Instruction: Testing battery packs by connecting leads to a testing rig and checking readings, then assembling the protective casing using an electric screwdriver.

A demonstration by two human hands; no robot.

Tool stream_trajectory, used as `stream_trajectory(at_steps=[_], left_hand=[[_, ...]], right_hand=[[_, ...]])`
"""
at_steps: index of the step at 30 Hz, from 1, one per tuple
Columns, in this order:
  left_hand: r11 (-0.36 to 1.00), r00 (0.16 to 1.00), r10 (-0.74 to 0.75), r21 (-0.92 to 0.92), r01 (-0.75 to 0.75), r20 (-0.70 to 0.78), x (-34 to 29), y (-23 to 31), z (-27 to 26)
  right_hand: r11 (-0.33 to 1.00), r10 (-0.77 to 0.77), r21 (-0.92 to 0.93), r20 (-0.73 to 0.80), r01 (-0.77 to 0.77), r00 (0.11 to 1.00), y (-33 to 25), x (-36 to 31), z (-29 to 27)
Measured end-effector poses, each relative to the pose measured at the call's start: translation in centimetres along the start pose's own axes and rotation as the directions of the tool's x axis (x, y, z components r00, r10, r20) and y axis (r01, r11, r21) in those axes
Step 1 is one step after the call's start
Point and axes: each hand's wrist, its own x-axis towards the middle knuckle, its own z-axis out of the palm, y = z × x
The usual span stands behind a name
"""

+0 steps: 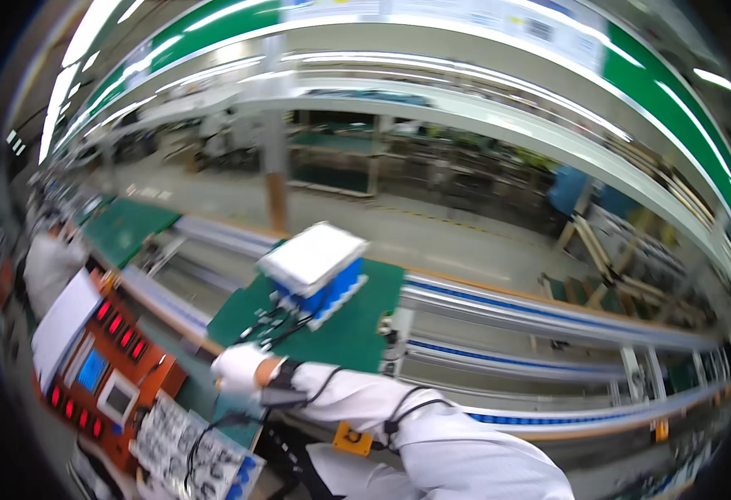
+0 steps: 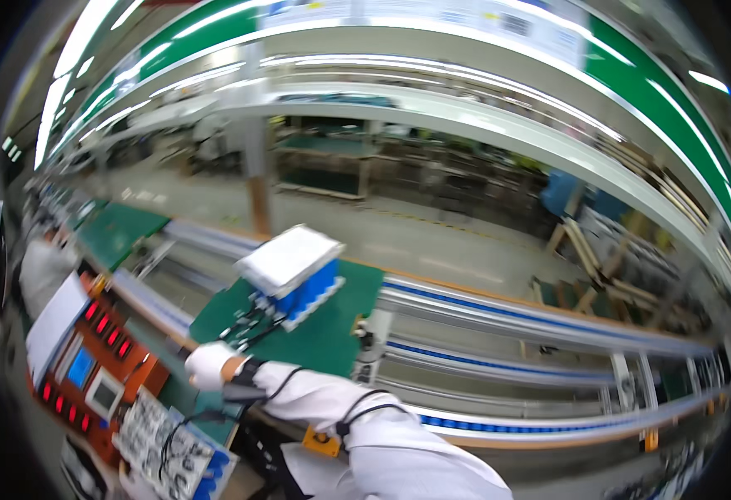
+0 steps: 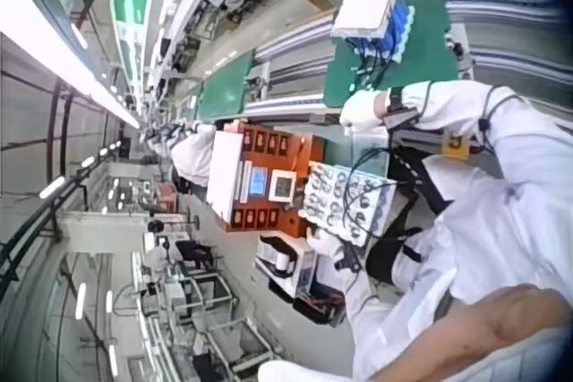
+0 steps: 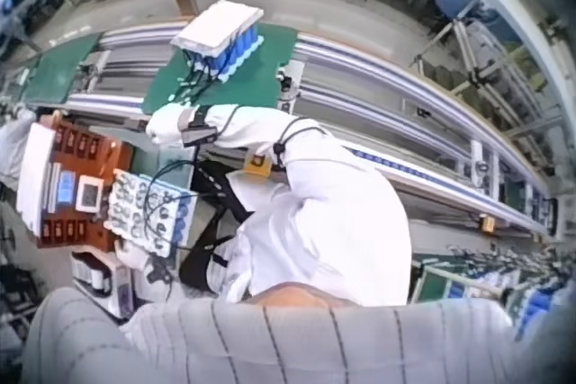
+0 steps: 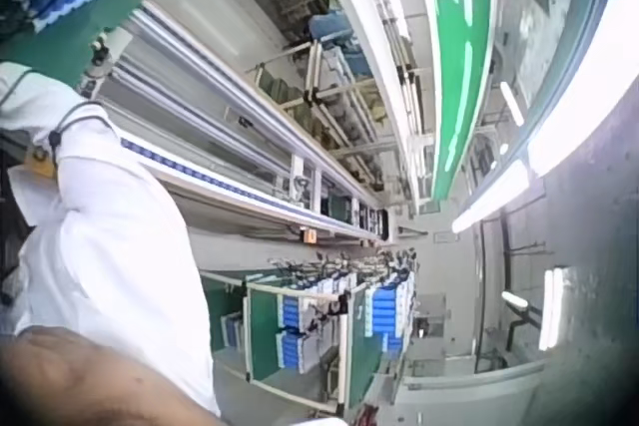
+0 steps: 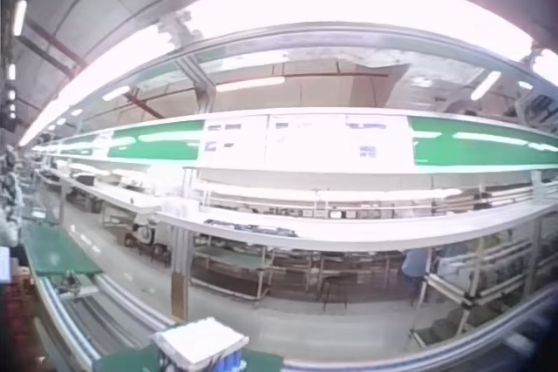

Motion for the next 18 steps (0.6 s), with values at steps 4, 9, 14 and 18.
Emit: stream_trajectory(at_steps=[4, 9, 14, 18], left_hand=[[0.989, 0.988, -0.011, 0.146, 0.034, -0.155, -7.0, 19.4, 0.8], [0.907, 0.959, 0.238, 0.389, -0.163, -0.154, -3.6, 20.3, 1.8], [0.944, 0.951, 0.18, 0.314, -0.096, -0.251, -0.6, 18.5, 0.1], [0.974, 0.989, 0.028, 0.226, 0.007, -0.148, 2.8, 16.2, -0.1]], right_hand=[[0.985, -0.147, 0.086, -0.066, 0.153, 0.987, -5.3, 2.2, -3.0], [0.978, -0.148, 0.122, -0.155, 0.168, 0.977, -5.8, 7.7, -0.4], [0.949, -0.209, 0.229, -0.051, 0.215, 0.977, -8.4, 14.1, 3.3], [0.914, -0.22, 0.363, 0.064, 0.183, 0.973, -7.9, 19.4, 6.8]])
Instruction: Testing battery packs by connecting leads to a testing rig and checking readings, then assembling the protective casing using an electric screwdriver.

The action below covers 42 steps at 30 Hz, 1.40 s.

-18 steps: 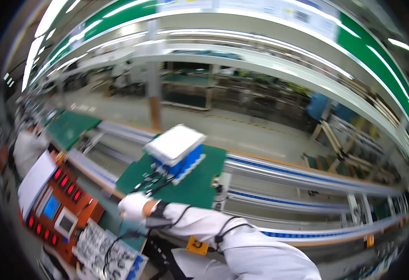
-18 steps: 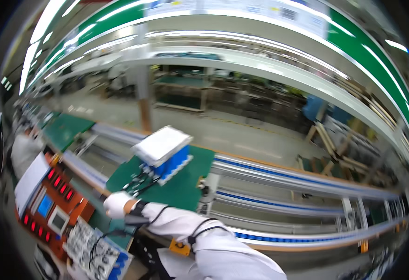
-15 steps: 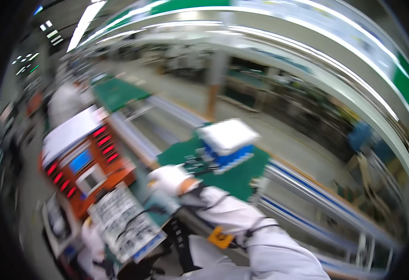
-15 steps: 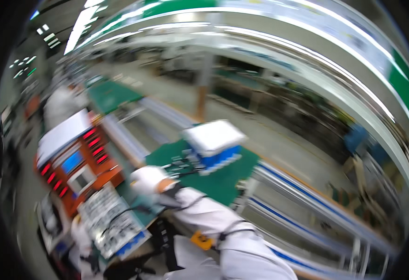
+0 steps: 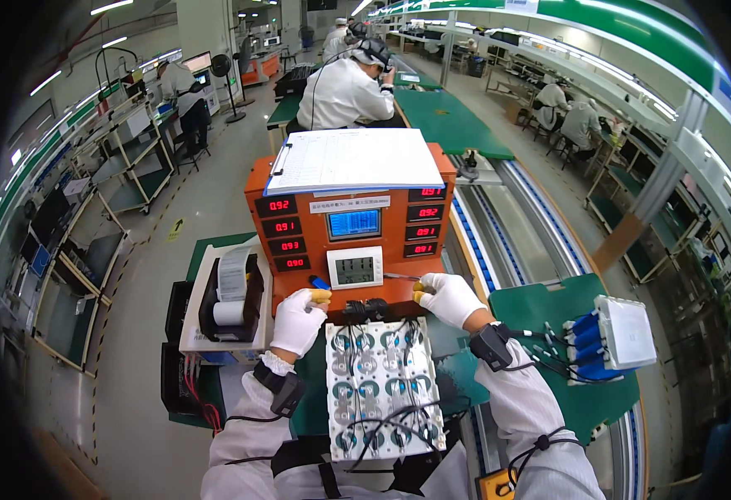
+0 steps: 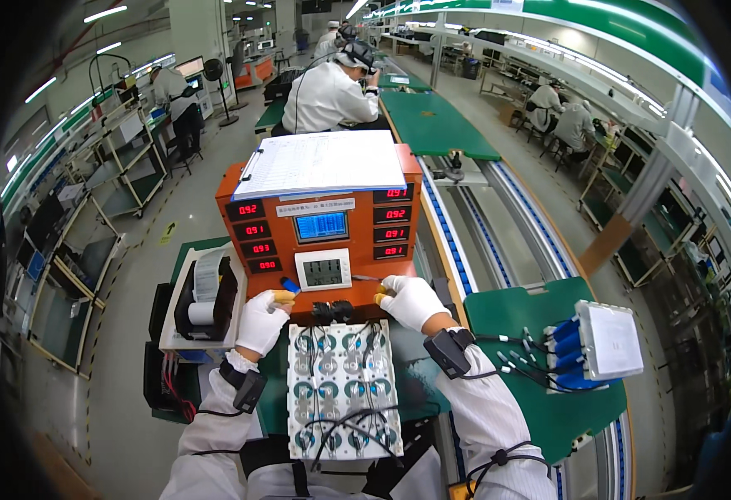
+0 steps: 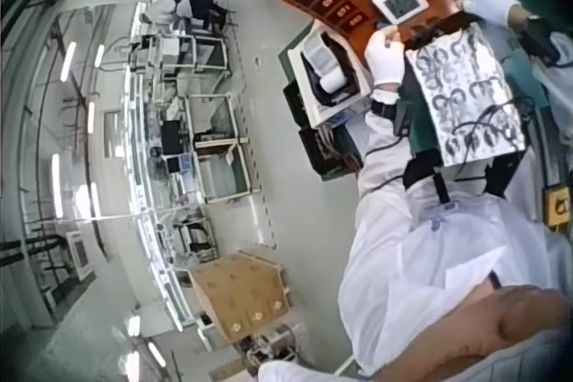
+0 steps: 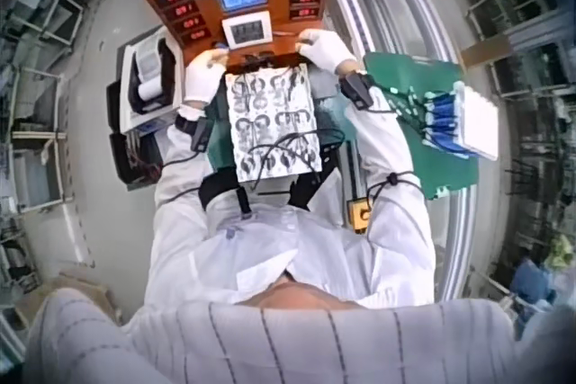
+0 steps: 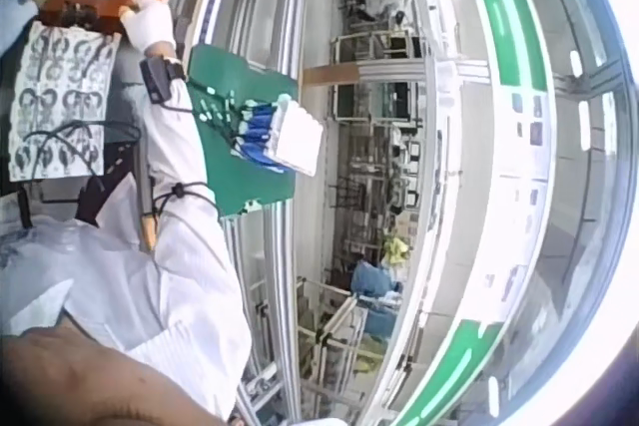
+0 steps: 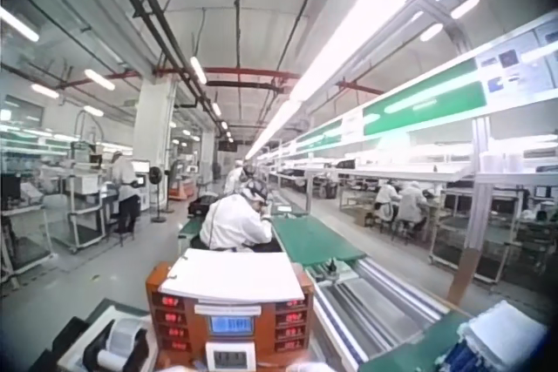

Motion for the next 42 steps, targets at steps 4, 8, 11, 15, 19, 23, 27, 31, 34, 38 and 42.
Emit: stream_trajectory(at_steps=[4, 8, 11, 15, 19, 23, 27, 31, 34, 38, 42], left_hand=[[0.98, 0.971, -0.1, -0.147, 0.134, 0.218, 2.5, -0.5, 1.6], [0.999, 0.941, -0.014, 0.04, 0.001, 0.339, 3.7, -1.4, 2.3], [0.993, 0.953, 0.047, 0.087, -0.077, 0.299, 4.4, -2.2, 2.8], [0.997, 0.989, 0.048, -0.059, -0.041, 0.141, 4.3, -3.6, 3.1], [0.991, 0.982, 0.119, -0.082, -0.108, 0.144, 4.4, -4.8, 3.2], [0.99, 0.981, 0.138, -0.019, -0.137, 0.134, 4.1, -4.4, 3.5], [0.995, 0.998, 0.052, 0.086, -0.05, -0.023, 4.2, -4.9, 4.1], [0.972, 0.995, 0.101, 0.216, -0.094, -0.024, 4.5, -4.5, 4.4], [0.982, 0.999, 0.036, 0.185, -0.035, 0.002, 4.3, -4.7, 4.0], [0.993, 0.999, 0.05, 0.11, -0.049, -0.012, 4.3, -5.3, 3.3], [0.991, 0.999, 0.052, 0.12, -0.052, 0.0, 4.5, -5.3, 3.1]], right_hand=[[0.972, 0.018, 0.23, 0.139, -0.05, 0.99, 1.9, 3.5, 1.6], [0.941, -0.099, 0.338, 0.288, -0.004, 0.953, 3.2, 5.9, 3.7], [0.944, -0.214, 0.313, 0.325, 0.108, 0.921, 3.9, 6.9, 5.2], [0.927, -0.207, 0.366, 0.336, 0.075, 0.919, 3.2, 7.2, 6.5], [0.909, -0.277, 0.383, 0.261, 0.164, 0.925, 3.4, 7.3, 7.7], [0.909, -0.228, 0.403, 0.278, 0.102, 0.933, 3.7, 7.1, 7.4], [0.887, -0.293, 0.419, 0.184, 0.194, 0.938, 4.7, 7.1, 7.7], [0.895, -0.265, 0.411, 0.185, 0.17, 0.946, 4.0, 6.5, 6.9], [0.914, -0.237, 0.38, 0.206, 0.146, 0.949, 4.6, 5.8, 5.9], [0.979, -0.033, 0.198, -0.087, 0.05, 0.996, 5.9, 4.8, 4.7], [0.977, -0.102, -0.211, -0.339, 0.03, 0.935, 7.1, 5.8, 5.1]])
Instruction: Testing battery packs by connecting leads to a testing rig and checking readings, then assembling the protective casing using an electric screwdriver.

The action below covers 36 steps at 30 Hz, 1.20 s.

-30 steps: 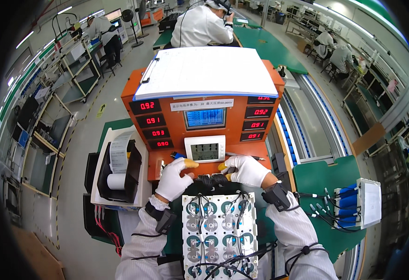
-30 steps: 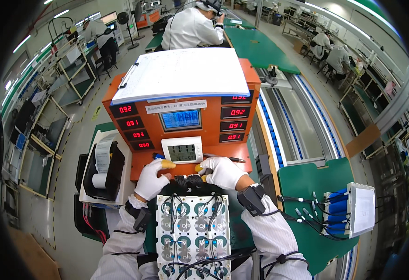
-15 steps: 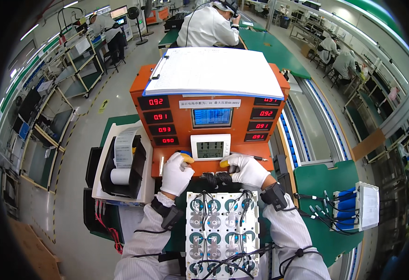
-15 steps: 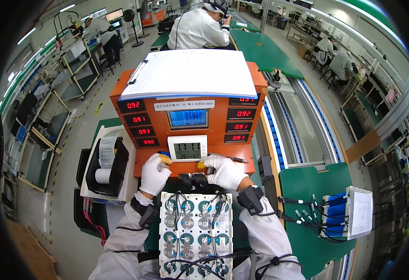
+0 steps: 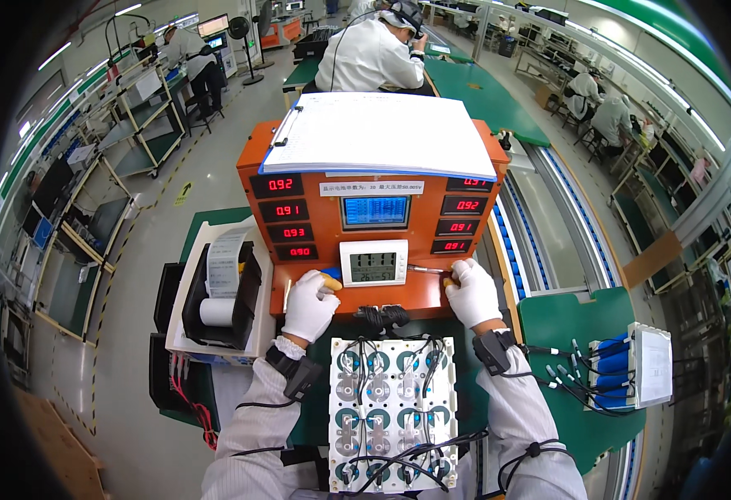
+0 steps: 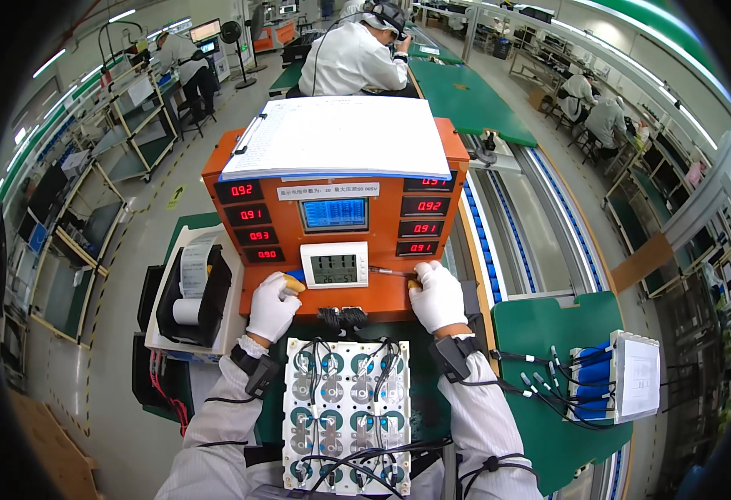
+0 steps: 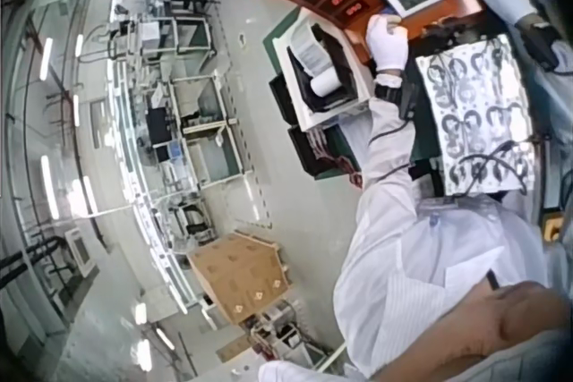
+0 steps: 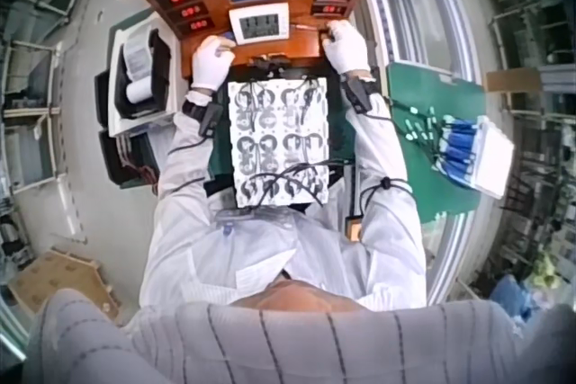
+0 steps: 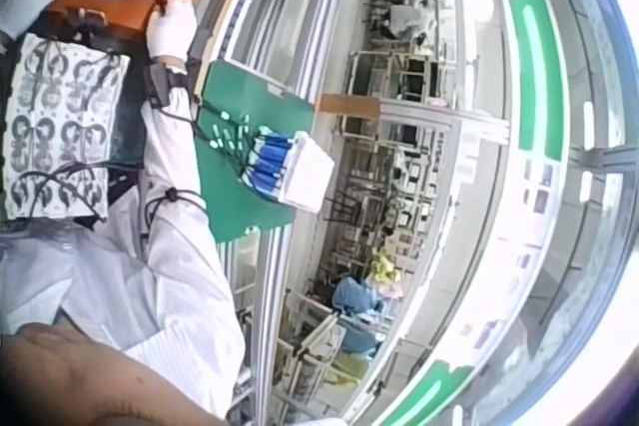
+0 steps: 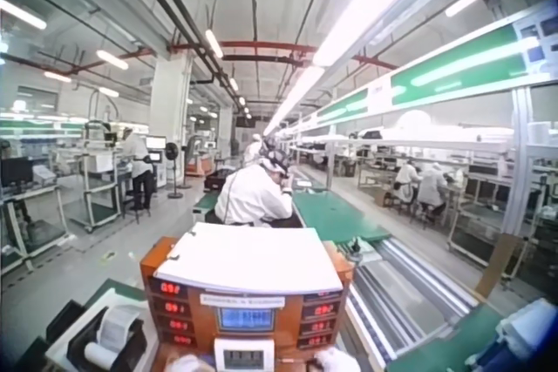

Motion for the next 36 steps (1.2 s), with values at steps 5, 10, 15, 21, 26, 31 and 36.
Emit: stream_trajectory(at_steps=[5, 10, 15, 21, 26, 31, 36], left_hand=[[1.0, 1.0, 0.001, -0.023, 0.0, 0.02, -0.1, 0.1, -0.1], [0.999, 0.992, 0.034, -0.005, -0.033, 0.122, -0.2, 0.9, -0.9], [0.998, 0.973, 0.036, -0.051, -0.025, 0.23, -0.2, 1.1, -1.3], [0.99, 0.94, 0.135, -0.009, -0.139, 0.312, -0.1, 1.7, -0.8], [0.995, 0.944, 0.092, -0.077, -0.071, 0.316, -0.3, 1.6, 0.7], [0.983, 0.941, 0.151, 0.059, -0.177, 0.303, -0.2, 1.3, 1.2], [0.992, 0.942, 0.079, 0.066, -0.106, 0.327, -0.1, 2.1, 1.0]], right_hand=[[0.963, -0.09, -0.249, 0.048, 0.099, 0.995, 0.0, 1.4, 0.7], [0.95, -0.196, -0.251, -0.022, 0.185, 0.98, -0.9, 2.2, 2.0], [0.943, -0.038, 0.333, 0.05, 0.02, 0.998, -2.6, 0.5, 1.4], [0.858, -0.138, 0.487, 0.528, -0.165, 0.838, -3.1, 0.1, 0.5], [0.828, -0.246, 0.551, 0.524, -0.104, 0.816, -3.1, 0.4, 1.5], [0.808, -0.307, 0.589, 0.458, -0.026, 0.834, -3.5, 0.3, 3.1], [0.758, -0.255, 0.637, 0.486, -0.139, 0.836, -3.6, 0.2, 2.7]])
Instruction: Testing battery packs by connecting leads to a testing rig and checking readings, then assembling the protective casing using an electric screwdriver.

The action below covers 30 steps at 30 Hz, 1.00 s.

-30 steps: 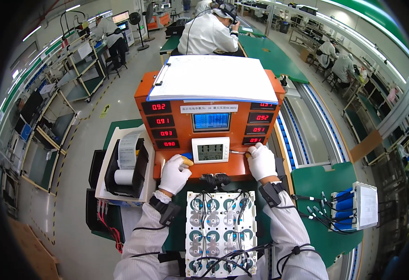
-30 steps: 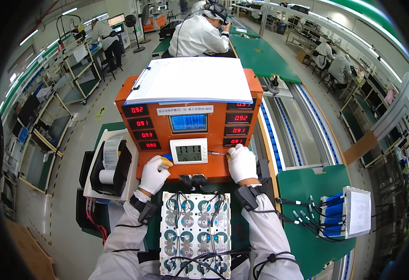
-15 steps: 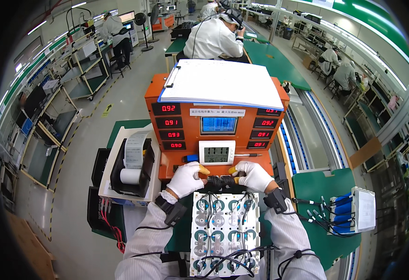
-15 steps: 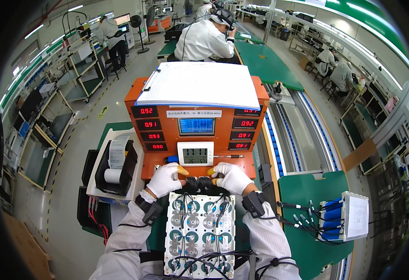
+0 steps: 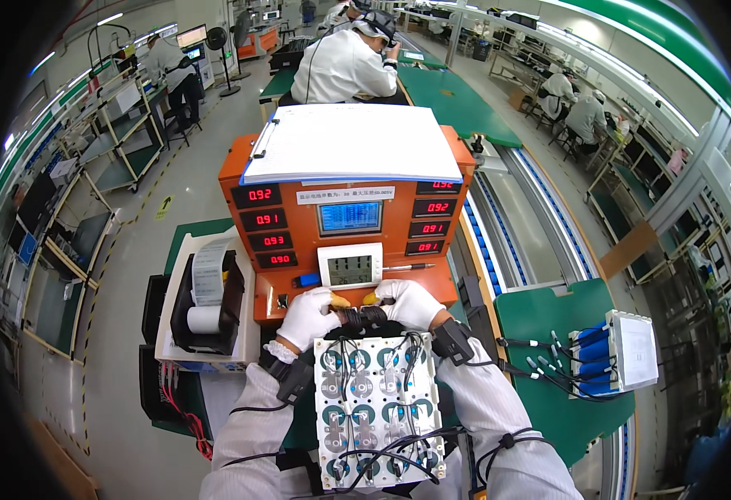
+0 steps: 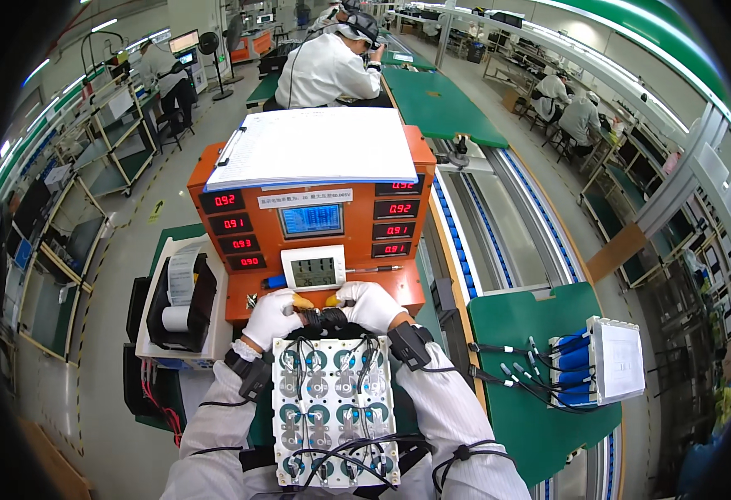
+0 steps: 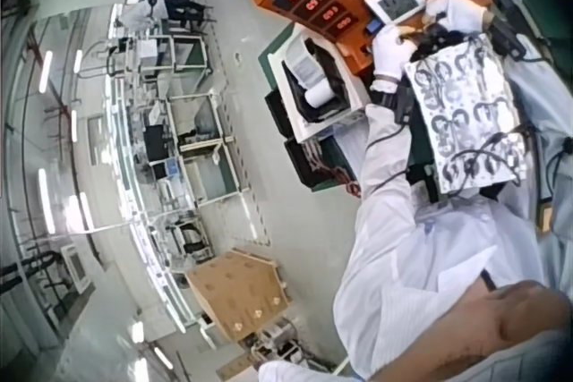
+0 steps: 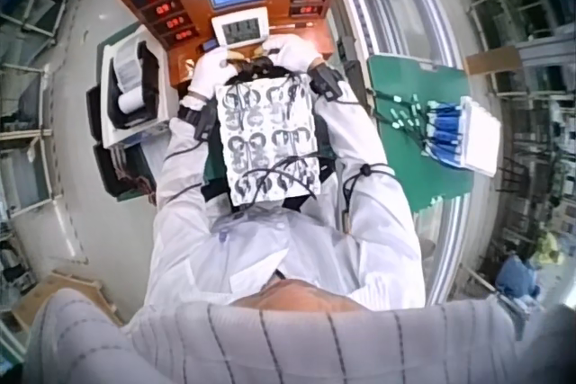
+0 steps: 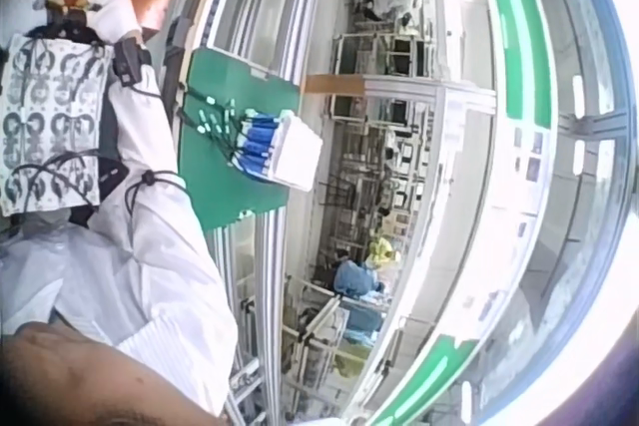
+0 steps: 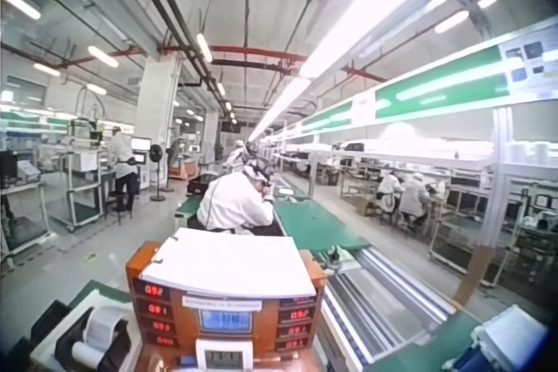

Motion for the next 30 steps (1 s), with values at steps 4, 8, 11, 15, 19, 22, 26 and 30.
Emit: stream_trajectory(at_steps=[4, 8, 11, 15, 19, 22, 26, 30], left_hand=[[1.0, 1.0, 0.001, -0.009, -0.001, -0.002, 0.1, 0.1, -0.1], [0.999, 0.998, 0.042, -0.028, -0.043, -0.036, 0.1, -0.6, 0.2], [0.998, 0.998, 0.04, -0.043, -0.042, -0.038, 0.0, -0.7, 0.3], [0.991, 0.998, 0.03, -0.13, -0.036, -0.048, 0.1, -0.7, 0.6], [0.992, 0.995, 0.081, -0.093, -0.087, -0.061, 0.1, -0.8, 0.5], [0.99, 0.996, 0.066, -0.118, -0.072, -0.054, 0.1, -0.6, 0.4], [0.988, 0.993, 0.095, -0.117, -0.102, -0.065, 0.2, -1.0, 0.5], [0.979, 0.996, 0.078, -0.185, -0.084, -0.037, 0.0, -1.2, 0.1]], right_hand=[[1.0, -0.021, 0.012, -0.015, 0.021, 1.0, 0.4, 0.2, 0.2], [1.0, 0.002, 0.019, -0.041, -0.001, 0.999, 0.2, 0.1, 0.4], [0.999, -0.038, 0.033, -0.043, 0.039, 0.998, 0.4, 0.1, 0.6], [0.997, -0.06, 0.045, -0.05, 0.062, 0.997, 1.4, 0.1, 0.7], [0.997, -0.061, 0.051, -0.059, 0.064, 0.996, 1.5, 0.3, 0.9], [0.998, -0.019, 0.056, -0.07, 0.023, 0.997, 1.2, 0.3, 0.8], [0.999, -0.039, 0.035, -0.065, 0.042, 0.997, 1.3, 0.3, 0.7], [1.0, 0.0, 0.017, -0.06, 0.001, 0.998, 0.3, 0.4, 0.9]])
